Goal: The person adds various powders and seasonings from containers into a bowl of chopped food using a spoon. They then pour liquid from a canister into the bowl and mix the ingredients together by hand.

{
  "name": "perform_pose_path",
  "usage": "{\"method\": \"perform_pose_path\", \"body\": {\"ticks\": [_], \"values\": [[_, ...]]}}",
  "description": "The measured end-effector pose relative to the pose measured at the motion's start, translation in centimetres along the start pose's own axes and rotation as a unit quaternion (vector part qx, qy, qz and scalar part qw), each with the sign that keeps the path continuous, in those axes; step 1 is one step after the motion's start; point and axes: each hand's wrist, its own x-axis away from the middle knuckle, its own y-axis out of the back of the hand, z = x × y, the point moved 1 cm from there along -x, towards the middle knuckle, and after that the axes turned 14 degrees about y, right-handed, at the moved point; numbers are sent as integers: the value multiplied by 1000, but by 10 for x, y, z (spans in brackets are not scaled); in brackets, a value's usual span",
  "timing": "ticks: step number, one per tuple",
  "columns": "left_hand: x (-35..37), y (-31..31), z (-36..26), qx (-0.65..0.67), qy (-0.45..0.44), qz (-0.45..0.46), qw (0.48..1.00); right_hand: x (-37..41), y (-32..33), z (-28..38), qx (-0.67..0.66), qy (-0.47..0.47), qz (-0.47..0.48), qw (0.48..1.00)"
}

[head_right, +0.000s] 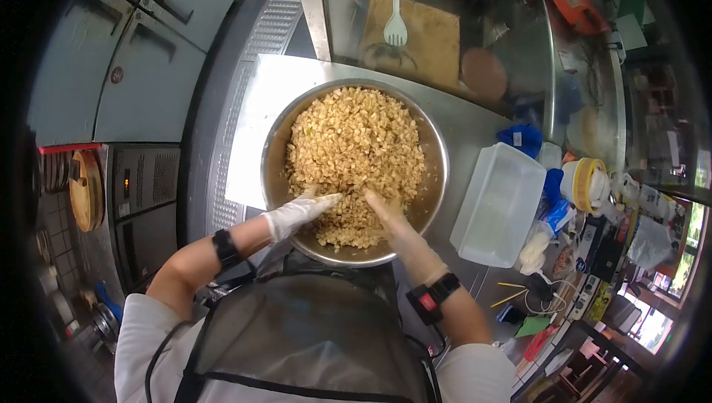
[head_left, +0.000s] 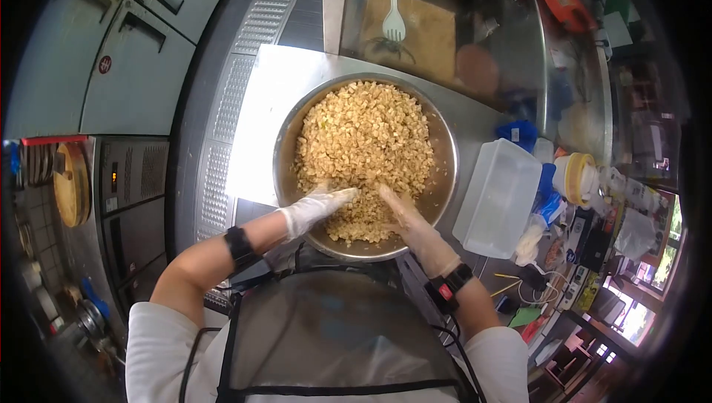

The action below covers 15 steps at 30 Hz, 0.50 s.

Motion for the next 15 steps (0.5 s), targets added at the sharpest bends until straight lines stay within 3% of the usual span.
{"method": "perform_pose_path", "body": {"ticks": [2,3,4,6,7,8,10,11,12,14,15], "values": [[-4,-18,-1,59,105,-43,992,-4,-22,-13,-88,-120,-50,988],[-7,-22,-3,83,152,-64,983,-7,-22,-16,-89,-117,-52,988],[-14,-20,3,80,150,-65,983,-10,-24,-20,-130,-105,-13,986],[-33,-14,21,188,65,65,978,-10,-30,-26,-210,-84,67,972],[-12,-19,2,212,32,117,970,-7,-33,-12,-175,-110,14,978],[-11,-17,-3,210,33,118,970,-11,-28,-19,-177,-109,12,978],[-10,-11,-14,-17,116,11,993,-19,-22,-24,-122,-13,79,989],[0,-13,-25,-75,-4,-19,997,-19,-26,-18,-124,31,35,991],[-1,-16,-27,-75,-6,-20,997,-16,-24,-9,-123,32,35,991],[9,-19,-40,-47,-184,-56,980,4,-30,40,16,105,-63,992],[21,-16,-49,-112,-151,-65,980,-14,-13,14,-34,158,-33,986]]}}
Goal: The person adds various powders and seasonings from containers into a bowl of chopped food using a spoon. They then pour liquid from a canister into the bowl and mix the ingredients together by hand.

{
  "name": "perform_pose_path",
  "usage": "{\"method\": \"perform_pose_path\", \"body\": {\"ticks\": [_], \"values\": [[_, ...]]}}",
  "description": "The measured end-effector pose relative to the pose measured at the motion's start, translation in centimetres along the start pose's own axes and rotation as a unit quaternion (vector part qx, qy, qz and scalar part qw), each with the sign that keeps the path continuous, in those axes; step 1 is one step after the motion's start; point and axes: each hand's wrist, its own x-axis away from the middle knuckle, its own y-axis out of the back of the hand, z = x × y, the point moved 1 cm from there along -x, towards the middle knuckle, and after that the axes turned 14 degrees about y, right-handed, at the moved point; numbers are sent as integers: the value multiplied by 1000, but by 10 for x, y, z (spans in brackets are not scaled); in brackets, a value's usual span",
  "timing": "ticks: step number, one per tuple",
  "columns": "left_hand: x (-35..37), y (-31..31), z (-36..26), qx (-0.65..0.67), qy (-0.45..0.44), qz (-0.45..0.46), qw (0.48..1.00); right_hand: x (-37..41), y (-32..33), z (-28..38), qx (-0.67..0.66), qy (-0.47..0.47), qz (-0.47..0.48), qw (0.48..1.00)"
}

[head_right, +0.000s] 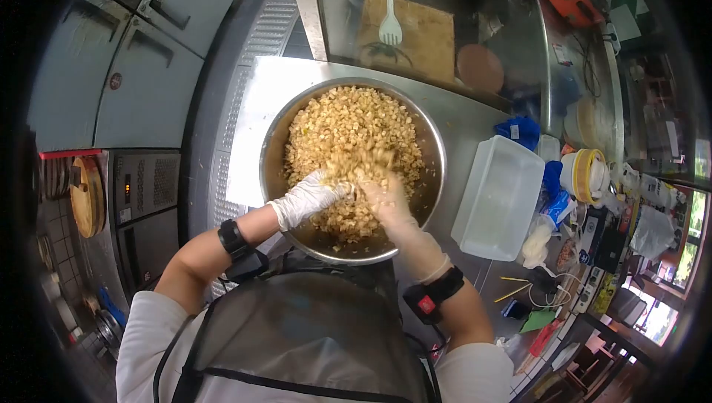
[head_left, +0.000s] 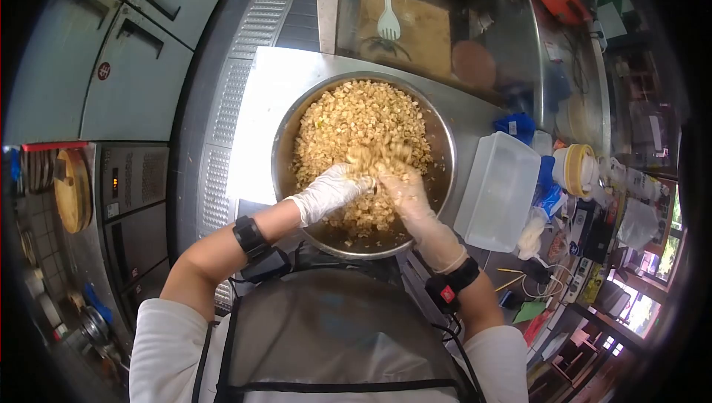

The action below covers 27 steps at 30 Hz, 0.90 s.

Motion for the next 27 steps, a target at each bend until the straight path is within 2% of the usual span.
{"method": "perform_pose_path", "body": {"ticks": [1,2,3,4,5,6,7,8,9,10,11,13,14,15,17,19,21,22,23,24,25,27], "values": [[-5,3,12,0,0,-1,1000,4,2,7,59,64,-8,996],[-17,5,36,279,118,54,952,0,13,-5,89,85,28,992],[-22,6,50,530,224,104,811,-4,21,-19,119,107,62,985],[-7,5,51,292,192,46,936,6,11,-4,145,-42,19,988],[7,1,52,34,147,-17,988,20,0,8,168,-191,-22,967],[-11,-5,70,-23,160,27,987,23,9,-29,36,-253,15,967],[-30,-11,86,-81,171,71,979,23,12,-56,36,-254,16,967],[-27,-15,82,-78,172,71,979,23,11,-77,-73,-237,64,967],[-20,-21,75,65,259,93,959,24,10,-86,-183,-216,105,953],[-17,-22,67,201,336,113,913,28,6,-73,-214,-238,112,941],[-14,-21,65,198,336,115,914,30,4,-71,-215,-236,109,941],[-6,-19,63,354,339,187,851,34,2,-68,-298,-301,130,896],[1,-14,51,333,353,188,854,38,1,-63,-254,-275,108,921],[10,-11,41,334,353,188,854,39,-1,-56,-255,-276,109,921],[24,-2,19,359,278,175,874,40,-14,-4,-296,-280,94,909],[40,14,-11,357,223,172,891,40,-12,39,-250,-290,79,920],[53,23,-32,374,179,122,902,38,-2,58,-227,-223,51,947],[55,28,-36,372,177,122,903,39,4,74,-228,-164,81,956],[55,34,-39,280,113,68,951,40,11,73,-229,-162,81,956],[51,38,-45,181,43,15,982,41,19,70,-201,-115,73,970],[35,41,-40,116,-25,-27,993,43,26,62,-173,-73,63,980],[26,50,-70,-124,-9,-112,986,43,37,36,-149,-85,36,985]]}}
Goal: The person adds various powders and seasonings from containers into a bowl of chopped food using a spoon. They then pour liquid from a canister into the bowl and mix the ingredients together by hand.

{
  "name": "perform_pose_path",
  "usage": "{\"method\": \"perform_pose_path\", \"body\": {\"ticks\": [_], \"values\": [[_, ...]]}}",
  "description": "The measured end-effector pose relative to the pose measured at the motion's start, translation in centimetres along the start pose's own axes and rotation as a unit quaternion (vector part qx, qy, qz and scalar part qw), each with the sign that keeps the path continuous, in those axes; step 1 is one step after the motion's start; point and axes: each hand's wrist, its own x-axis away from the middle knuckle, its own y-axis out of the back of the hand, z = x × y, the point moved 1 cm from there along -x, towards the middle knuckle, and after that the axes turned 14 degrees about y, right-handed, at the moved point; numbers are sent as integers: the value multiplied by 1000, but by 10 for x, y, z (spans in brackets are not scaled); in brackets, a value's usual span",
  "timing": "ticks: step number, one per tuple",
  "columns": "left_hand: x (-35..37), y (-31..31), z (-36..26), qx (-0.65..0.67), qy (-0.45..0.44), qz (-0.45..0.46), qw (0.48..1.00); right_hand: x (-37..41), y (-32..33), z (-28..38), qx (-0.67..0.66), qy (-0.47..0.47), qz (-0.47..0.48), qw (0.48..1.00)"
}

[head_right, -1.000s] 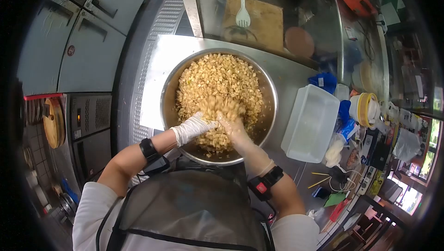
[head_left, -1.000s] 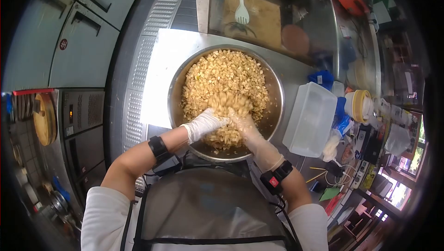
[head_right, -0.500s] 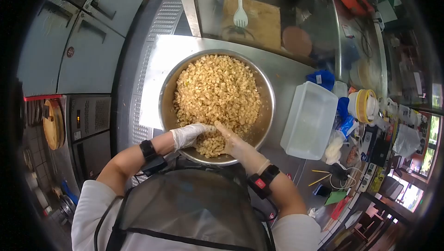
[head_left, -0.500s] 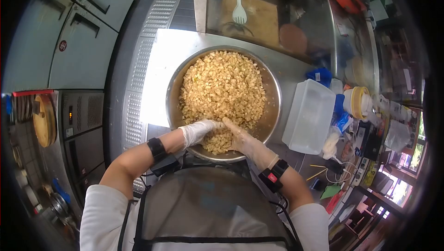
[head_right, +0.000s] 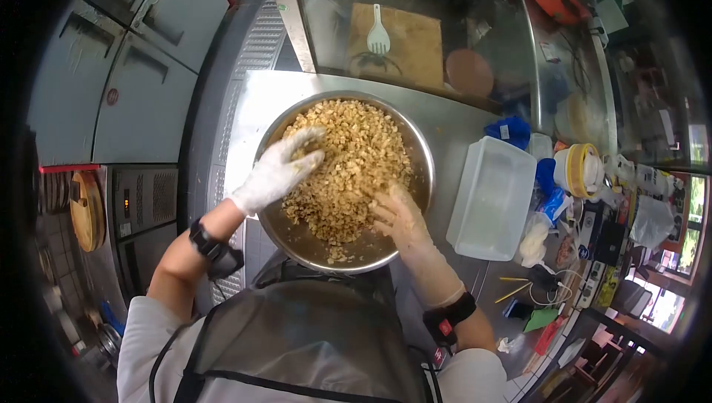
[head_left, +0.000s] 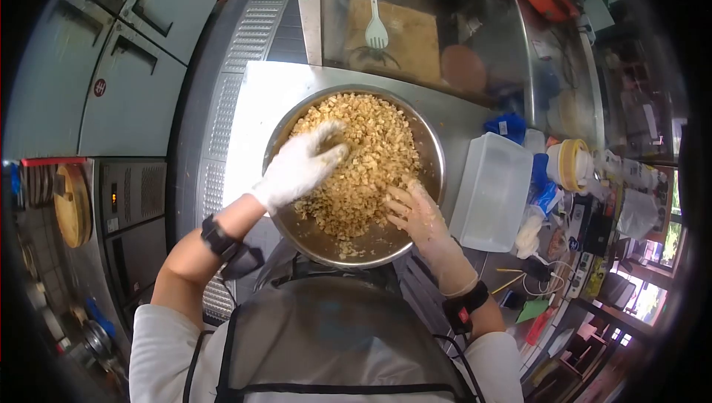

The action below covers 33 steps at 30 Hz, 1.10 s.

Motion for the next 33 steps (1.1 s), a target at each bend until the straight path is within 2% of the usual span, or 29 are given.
{"method": "perform_pose_path", "body": {"ticks": [1,2,3,4,6,7,10,11,12,16,17,18,19,20,21,22,24,25,26,27,28,29,30,31,32,33], "values": [[-14,1,1,0,2,1,1000,0,5,-9,30,-9,-46,998],[-33,0,5,-127,-106,-65,984,-2,10,-16,61,-17,-91,994],[-50,-1,9,-251,-211,-127,936,-7,15,-21,59,-17,-90,994],[-63,-2,13,-253,-210,-124,936,-12,21,-24,76,-32,-95,992],[-87,-6,18,-278,-118,-60,951,-30,20,-17,97,-51,-130,985],[-91,-10,22,-305,-119,-73,942,-39,17,-12,98,-59,-162,980],[-83,-12,25,-285,-84,-50,954,-68,16,10,135,39,-72,988],[-83,-11,26,-303,-23,-24,953,-75,16,18,145,74,-28,986],[-79,-15,38,-324,-64,-92,939,-79,17,27,152,102,14,983],[-49,-21,46,-291,10,-46,955,-86,14,42,131,174,138,966],[-47,-31,66,-293,-38,-77,952,-97,9,39,92,172,127,972],[-36,-37,66,-303,-17,-81,949,-116,20,21,-220,185,198,937],[-30,-43,67,-311,22,-49,949,-111,-3,32,15,127,133,983],[-24,-44,69,-317,62,-17,946,-102,-26,42,249,62,60,965],[-19,-41,70,-280,79,29,956,-124,13,3,205,224,188,934],[-14,-37,67,-240,93,75,963,-109,-4,22,208,224,195,932],[8,-25,45,-232,88,72,966,-67,-47,75,296,139,177,928],[12,-19,45,-232,58,36,970,-63,-40,74,303,149,142,930],[15,-14,42,-230,28,-1,973,-75,-21,63,307,148,145,929],[22,-4,27,-123,66,37,989,-97,10,42,331,126,104,929],[18,-6,29,-119,68,36,990,-108,29,30,353,104,63,928],[12,-9,35,-86,83,-3,993,-107,35,27,356,102,67,927],[3,-12,43,-54,98,-43,993,-103,41,24,350,90,9,932],[-15,-17,55,-51,99,-47,993,-100,46,21,343,79,-50,935],[-42,-25,73,54,122,8,991,-92,46,20,344,80,-47,934],[-68,-31,88,159,144,64,975,-81,41,21,318,137,6,938]]}}
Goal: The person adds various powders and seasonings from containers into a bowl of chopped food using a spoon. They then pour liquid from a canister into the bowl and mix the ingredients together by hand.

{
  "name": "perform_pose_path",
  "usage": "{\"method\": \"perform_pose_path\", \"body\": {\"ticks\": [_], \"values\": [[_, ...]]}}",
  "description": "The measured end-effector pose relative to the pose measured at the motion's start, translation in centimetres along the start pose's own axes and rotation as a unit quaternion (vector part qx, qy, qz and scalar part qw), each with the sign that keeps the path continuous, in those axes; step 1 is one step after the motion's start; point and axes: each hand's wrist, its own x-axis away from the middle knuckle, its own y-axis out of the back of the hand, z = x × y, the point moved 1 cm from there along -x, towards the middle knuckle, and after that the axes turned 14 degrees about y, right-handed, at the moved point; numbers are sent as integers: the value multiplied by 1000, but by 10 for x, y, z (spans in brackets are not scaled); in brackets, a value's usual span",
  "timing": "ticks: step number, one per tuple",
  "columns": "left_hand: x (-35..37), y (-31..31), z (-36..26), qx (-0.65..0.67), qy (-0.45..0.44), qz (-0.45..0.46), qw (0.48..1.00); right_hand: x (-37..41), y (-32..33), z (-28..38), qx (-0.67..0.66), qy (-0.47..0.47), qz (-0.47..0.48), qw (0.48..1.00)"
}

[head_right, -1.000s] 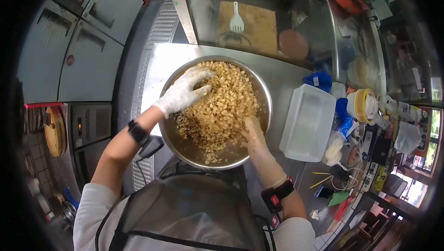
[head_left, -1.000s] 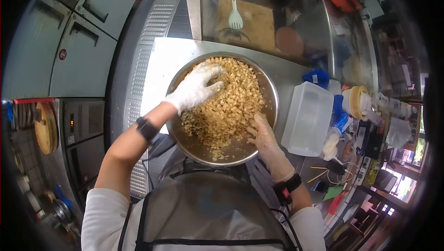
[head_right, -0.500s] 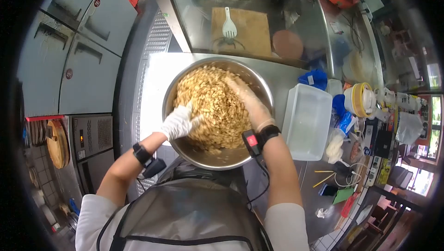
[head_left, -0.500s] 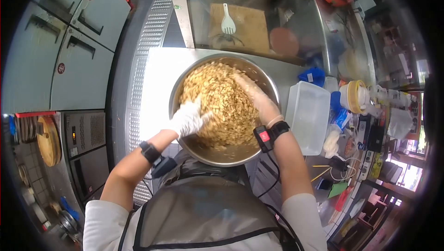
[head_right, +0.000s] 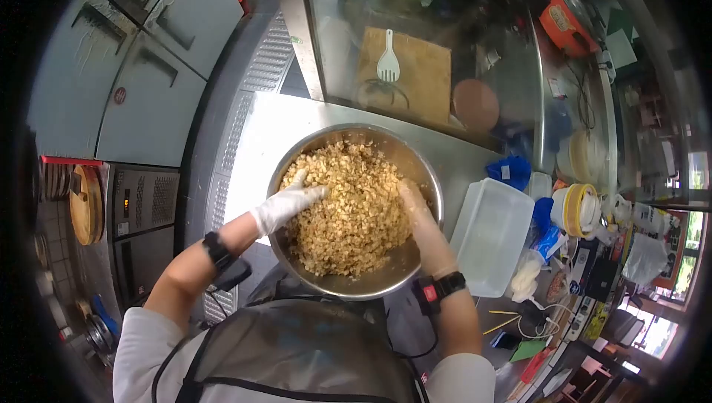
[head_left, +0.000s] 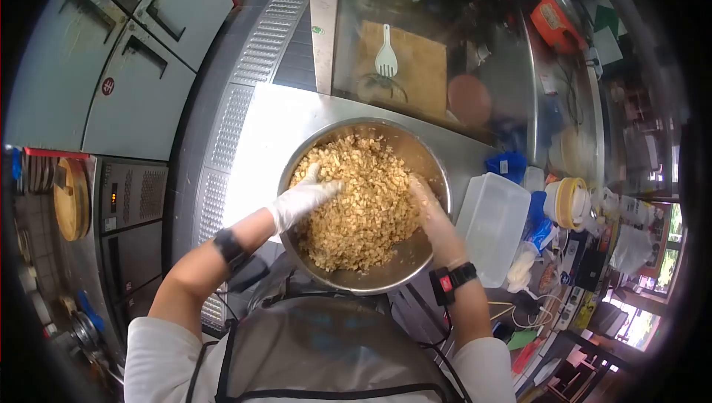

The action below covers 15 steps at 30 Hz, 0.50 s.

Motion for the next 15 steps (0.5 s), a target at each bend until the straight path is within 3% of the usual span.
{"method": "perform_pose_path", "body": {"ticks": [1,3,6,9,11,13,14,15], "values": [[-16,2,0,98,25,67,993,4,-4,10,-32,70,29,997],[-12,-8,-28,131,62,119,982,-13,-26,26,-35,89,36,995],[-8,-19,-51,119,72,177,974,-24,-41,31,-101,-35,-15,994],[-21,-38,-53,100,22,163,981,-21,-32,23,-69,3,31,997],[-53,-47,-34,81,6,203,976,-11,-23,19,-38,32,81,995],[-85,-61,-11,72,-91,315,942,-9,-16,10,-22,42,122,991],[-71,-63,-21,72,-88,316,942,-10,-14,2,-23,47,138,989],[-56,-67,-31,0,-47,248,968,-13,-9,-20,-25,35,147,988]]}}
